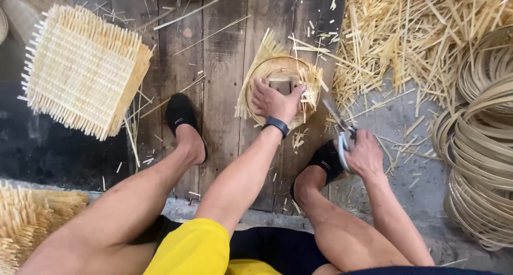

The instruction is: Constructing and trimming bamboo lids using a wooden mold and shears.

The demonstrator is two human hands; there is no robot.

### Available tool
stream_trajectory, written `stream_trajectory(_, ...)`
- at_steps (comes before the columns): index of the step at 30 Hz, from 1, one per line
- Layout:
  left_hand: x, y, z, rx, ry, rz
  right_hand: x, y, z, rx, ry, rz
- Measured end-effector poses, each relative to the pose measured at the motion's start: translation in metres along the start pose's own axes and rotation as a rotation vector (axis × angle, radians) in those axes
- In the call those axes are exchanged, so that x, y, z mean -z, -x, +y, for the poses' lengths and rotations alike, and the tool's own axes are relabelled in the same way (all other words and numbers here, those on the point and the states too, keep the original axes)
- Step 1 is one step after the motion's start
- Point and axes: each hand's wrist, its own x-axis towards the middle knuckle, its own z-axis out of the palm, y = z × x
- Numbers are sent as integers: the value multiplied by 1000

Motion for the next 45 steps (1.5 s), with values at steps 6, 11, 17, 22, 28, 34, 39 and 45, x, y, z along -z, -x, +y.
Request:
stream_trajectory(6, -9, 12, -6, -135, -32, 4, 0, -42, -41, -62, 118, -32)
stream_trajectory(11, -7, 4, -2, -147, -76, -38, 20, -64, -18, -6, 261, -61)
stream_trajectory(17, -7, 10, -9, -221, -157, -62, 18, -75, 13, 166, 346, -20)
stream_trajectory(22, -9, 11, -6, -417, -276, -62, 17, -79, -17, 257, 363, 187)
stream_trajectory(28, 5, 10, -6, -511, -385, -165, -5, -80, 40, 106, 336, -16)
stream_trajectory(34, 4, 4, -15, -674, -468, -249, 18, -84, -25, 412, 417, 392)
stream_trajectory(39, 3, -9, -11, -703, -480, -316, -7, -106, 39, 172, 399, 0)
stream_trajectory(45, -2, -15, -17, -827, -553, -408, 15, -92, -13, 395, 517, 408)
